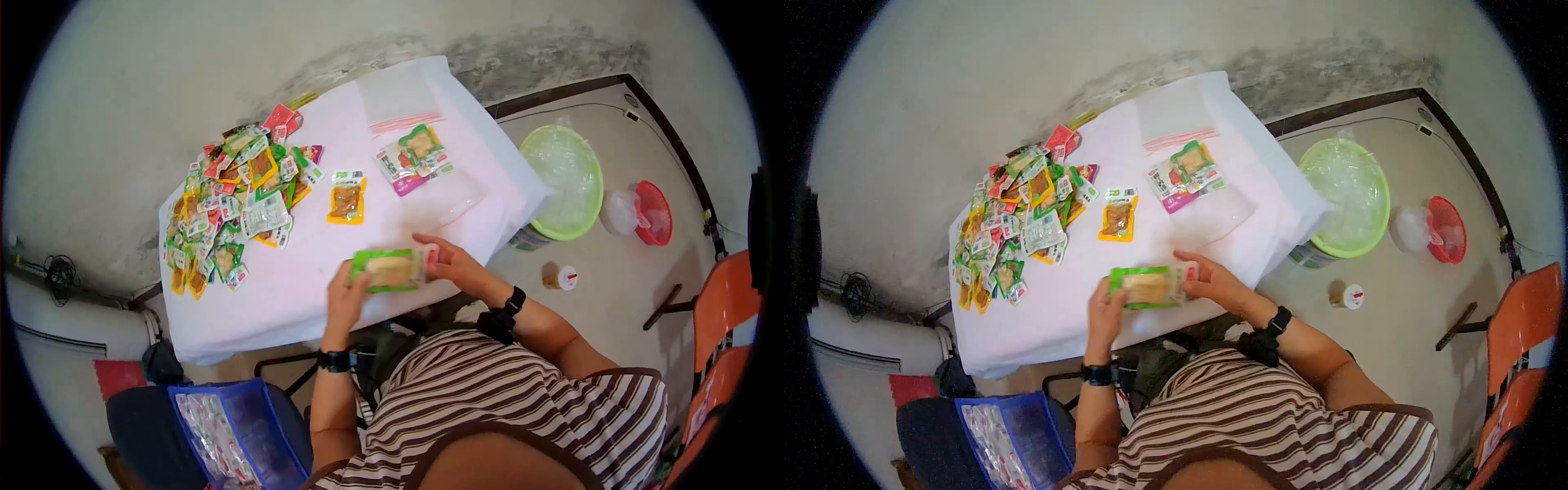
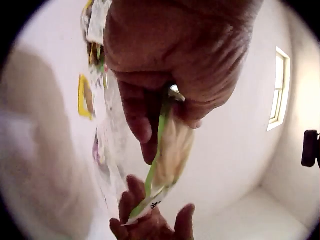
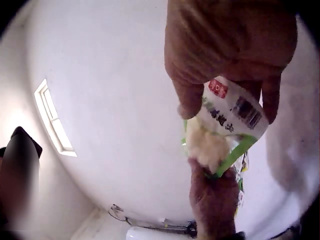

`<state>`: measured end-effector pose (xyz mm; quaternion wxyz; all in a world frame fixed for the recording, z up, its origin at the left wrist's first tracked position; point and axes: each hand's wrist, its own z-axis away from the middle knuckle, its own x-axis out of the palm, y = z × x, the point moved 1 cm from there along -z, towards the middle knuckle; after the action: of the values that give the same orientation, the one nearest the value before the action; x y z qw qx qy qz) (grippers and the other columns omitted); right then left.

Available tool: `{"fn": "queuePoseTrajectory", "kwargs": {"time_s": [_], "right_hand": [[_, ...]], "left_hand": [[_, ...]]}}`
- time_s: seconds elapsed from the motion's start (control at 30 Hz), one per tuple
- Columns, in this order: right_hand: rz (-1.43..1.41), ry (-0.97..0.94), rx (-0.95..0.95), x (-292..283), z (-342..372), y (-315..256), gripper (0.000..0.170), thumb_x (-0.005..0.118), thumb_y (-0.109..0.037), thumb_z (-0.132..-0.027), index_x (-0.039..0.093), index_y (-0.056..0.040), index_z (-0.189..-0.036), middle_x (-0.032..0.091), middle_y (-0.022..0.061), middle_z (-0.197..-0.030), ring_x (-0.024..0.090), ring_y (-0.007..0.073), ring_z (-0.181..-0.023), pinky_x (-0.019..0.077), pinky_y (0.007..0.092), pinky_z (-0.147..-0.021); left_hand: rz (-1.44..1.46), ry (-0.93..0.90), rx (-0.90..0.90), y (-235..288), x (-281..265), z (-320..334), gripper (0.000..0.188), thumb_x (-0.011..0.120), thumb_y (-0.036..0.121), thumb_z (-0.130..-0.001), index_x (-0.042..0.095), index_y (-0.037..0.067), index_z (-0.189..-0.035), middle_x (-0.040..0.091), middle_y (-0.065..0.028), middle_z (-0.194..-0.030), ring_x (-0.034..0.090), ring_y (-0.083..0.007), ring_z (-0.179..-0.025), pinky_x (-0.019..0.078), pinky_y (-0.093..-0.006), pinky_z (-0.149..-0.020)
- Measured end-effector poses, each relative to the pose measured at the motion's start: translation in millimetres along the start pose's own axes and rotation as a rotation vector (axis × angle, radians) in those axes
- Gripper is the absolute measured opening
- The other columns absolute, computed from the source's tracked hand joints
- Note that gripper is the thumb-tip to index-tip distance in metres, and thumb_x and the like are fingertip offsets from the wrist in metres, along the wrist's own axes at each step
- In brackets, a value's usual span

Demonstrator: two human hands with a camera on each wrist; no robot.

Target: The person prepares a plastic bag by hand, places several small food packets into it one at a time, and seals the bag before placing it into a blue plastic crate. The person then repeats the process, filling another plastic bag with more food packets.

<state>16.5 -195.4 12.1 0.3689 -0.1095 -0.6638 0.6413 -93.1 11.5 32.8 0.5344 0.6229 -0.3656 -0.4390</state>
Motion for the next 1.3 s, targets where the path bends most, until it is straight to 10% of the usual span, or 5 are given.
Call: {"fn": "queuePoseTrajectory", "kwargs": {"time_s": [0.23,0.3,0.6,0.83,1.3], "right_hand": [[-0.315,0.298,-0.086,-64,53,5,0.031,0.057,-0.005,-0.086,0.052,-0.0002,-0.116,0.061,0.0081,-0.105,0.060,0.0133,-0.092,0.0488,0.0266,-0.081],[-0.295,0.358,-0.071,-79,68,6,0.031,0.056,-0.005,-0.086,0.052,-0.0001,-0.116,0.061,0.0086,-0.104,0.060,0.0137,-0.092,0.0493,0.0266,-0.080],[-0.433,0.457,-0.177,-92,47,32,0.032,0.054,-0.005,-0.088,0.046,-0.0028,-0.118,0.060,0.0081,-0.103,0.061,0.0135,-0.088,0.0512,0.0278,-0.078],[-0.455,0.522,-0.185,-67,-12,8,0.028,0.048,-0.003,-0.089,0.045,-0.0074,-0.117,0.057,0.0037,-0.092,0.056,0.0101,-0.076,0.0463,0.0223,-0.060],[-0.492,0.334,0.078,-73,-83,9,0.041,0.049,-0.007,-0.083,0.042,-0.0064,-0.123,0.056,0.0101,-0.101,0.060,0.0208,-0.086,0.0503,0.0282,-0.066]], "left_hand": [[-0.228,0.045,0.102,-2,80,-48,0.028,0.059,0.012,-0.084,0.055,0.002,-0.109,0.060,-0.0116,-0.097,0.058,-0.0183,-0.085,0.0464,-0.0272,-0.071],[-0.777,0.176,0.693,8,98,-57,0.033,0.064,0.014,-0.079,0.056,0.003,-0.109,0.060,-0.0131,-0.095,0.058,-0.0269,-0.087,0.0472,-0.0318,-0.071],[-0.752,0.122,0.518,-17,121,-83,0.006,0.060,0.011,-0.080,0.058,0.005,-0.083,0.056,-0.0096,-0.084,0.055,-0.0280,-0.082,0.0465,-0.0378,-0.068],[-0.669,0.168,0.594,-13,121,-82,0.006,0.058,0.007,-0.081,0.058,0.005,-0.086,0.056,-0.0102,-0.081,0.056,-0.0284,-0.079,0.0466,-0.0370,-0.066],[-0.539,0.207,0.607,-21,125,-80,0.010,0.059,0.001,-0.077,0.059,0.005,-0.086,0.058,-0.0110,-0.082,0.057,-0.0285,-0.078,0.0475,-0.0359,-0.066]]}}
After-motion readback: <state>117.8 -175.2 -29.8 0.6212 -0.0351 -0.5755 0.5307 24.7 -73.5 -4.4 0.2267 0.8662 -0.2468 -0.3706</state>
